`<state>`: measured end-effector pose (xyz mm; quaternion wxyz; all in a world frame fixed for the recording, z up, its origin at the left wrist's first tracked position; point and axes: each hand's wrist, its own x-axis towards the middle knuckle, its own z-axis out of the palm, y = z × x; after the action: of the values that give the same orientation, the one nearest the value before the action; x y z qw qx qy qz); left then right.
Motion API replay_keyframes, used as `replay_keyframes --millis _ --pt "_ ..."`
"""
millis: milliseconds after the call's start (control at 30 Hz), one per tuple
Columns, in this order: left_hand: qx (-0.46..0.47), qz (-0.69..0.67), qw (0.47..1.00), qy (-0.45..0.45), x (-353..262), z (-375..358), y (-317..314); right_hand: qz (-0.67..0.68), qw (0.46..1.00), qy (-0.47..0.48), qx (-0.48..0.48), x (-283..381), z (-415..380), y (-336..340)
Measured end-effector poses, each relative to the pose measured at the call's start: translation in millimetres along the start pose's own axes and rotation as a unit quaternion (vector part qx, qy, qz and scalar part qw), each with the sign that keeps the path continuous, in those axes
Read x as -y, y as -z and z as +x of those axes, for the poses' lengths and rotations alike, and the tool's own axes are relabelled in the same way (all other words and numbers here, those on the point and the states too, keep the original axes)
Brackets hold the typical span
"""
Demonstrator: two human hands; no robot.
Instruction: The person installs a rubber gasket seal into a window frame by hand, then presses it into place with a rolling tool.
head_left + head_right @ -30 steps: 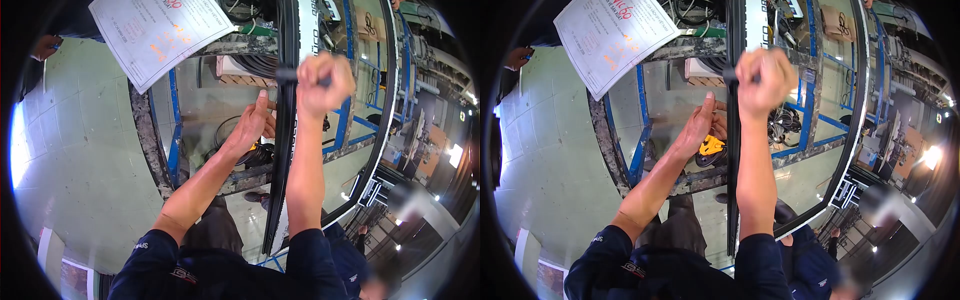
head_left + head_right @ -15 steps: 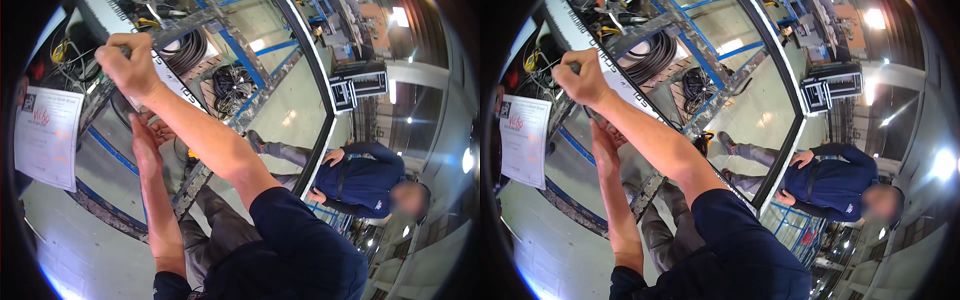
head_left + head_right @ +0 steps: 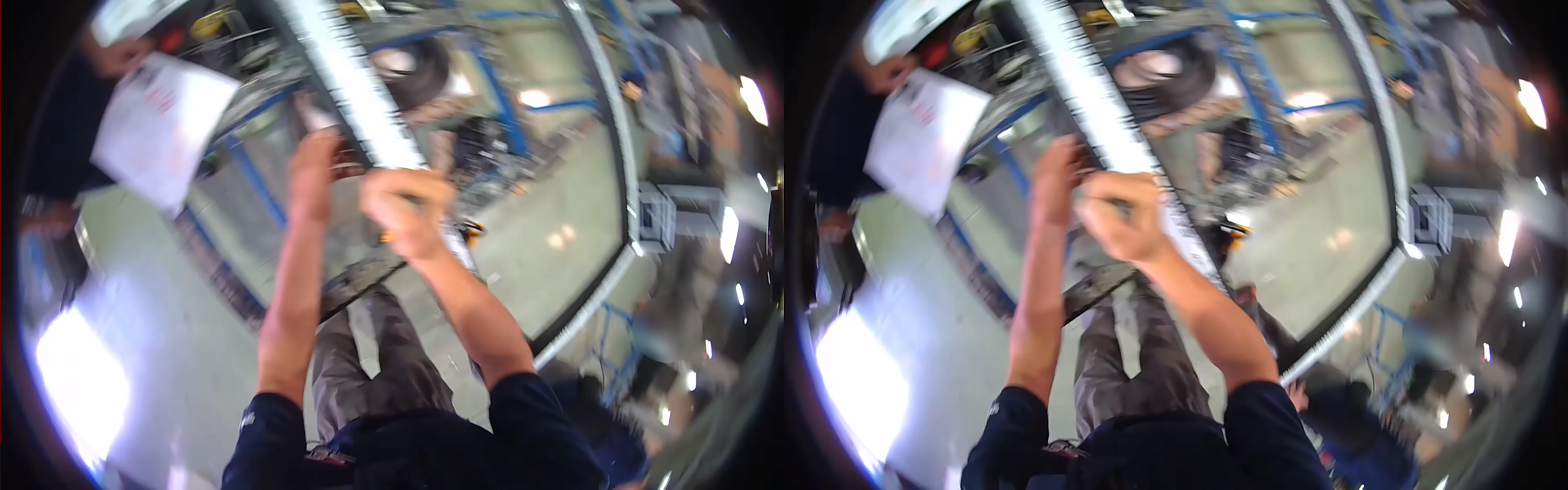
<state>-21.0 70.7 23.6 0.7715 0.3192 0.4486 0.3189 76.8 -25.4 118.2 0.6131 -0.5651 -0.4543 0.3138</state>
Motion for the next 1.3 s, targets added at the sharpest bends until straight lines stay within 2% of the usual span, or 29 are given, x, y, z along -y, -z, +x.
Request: replay_keyframes --millis 33,67,100,233,300,400,533,633,700,767,867,1000,1167,1200,1300 --pt "-0.011 0.036 0.998 -0.042 -5.2 -7.9 -7.7 0.023 1.000 0.014 0.001 2.1 -9.7 3.4" --pt "0.013 0.062 0.996 -0.063 -0.1 -7.0 -5.5 0.023 0.999 0.047 0.013 -1.6 -17.0 7.6" --pt "0.047 0.084 0.992 -0.079 4.6 -5.4 -0.8 0.078 0.996 0.041 -0.004 1.2 -25.0 4.3" --pt "0.080 0.168 0.981 -0.061 6.2 -21.1 -2.0 0.147 0.986 0.077 0.016 -1.7 -44.2 11.0" --pt "0.064 0.185 0.977 -0.088 9.5 -28.8 -6.1 0.158 0.985 0.065 0.022 -1.2 -50.7 12.8" --pt "0.046 0.161 0.983 -0.073 14.5 -35.0 -10.7 0.169 0.983 0.067 0.031 -2.1 -57.9 18.6" --pt "-0.015 0.075 0.993 -0.089 37.3 -42.5 -21.3 0.185 0.981 0.045 0.027 2.7 -59.8 24.4" --pt "-0.083 0.109 0.983 -0.121 50.4 -42.0 -28.4 0.252 0.967 0.000 -0.030 8.6 -58.7 29.1" --pt "-0.094 0.140 0.978 -0.120 52.4 -39.2 -29.3 0.338 0.941 0.016 -0.029 4.8 -52.8 41.5" --pt "-0.104 0.147 0.978 -0.108 50.1 -36.3 -30.5 0.440 0.893 -0.048 -0.081 8.9 -42.0 53.2" --pt "-0.150 0.208 0.946 -0.201 67.6 -19.5 -25.8 0.535 0.832 -0.085 -0.117 -5.2 -21.2 72.7" --pt "-0.157 0.257 0.942 -0.149 48.9 -28.5 -30.3 0.619 0.770 -0.104 -0.113 -39.4 -13.4 86.0" --pt "-0.121 0.223 0.959 -0.130 55.5 -18.5 -17.6 0.644 0.750 -0.101 -0.108 -43.7 -13.4 87.8" --pt "-0.116 0.246 0.949 -0.160 54.6 -15.4 -15.7 0.652 0.743 -0.105 -0.110 -44.5 -14.1 88.0" --pt "-0.102 0.255 0.947 -0.166 51.6 -14.3 -17.5 0.665 0.731 -0.103 -0.109 -45.5 -14.0 91.0"
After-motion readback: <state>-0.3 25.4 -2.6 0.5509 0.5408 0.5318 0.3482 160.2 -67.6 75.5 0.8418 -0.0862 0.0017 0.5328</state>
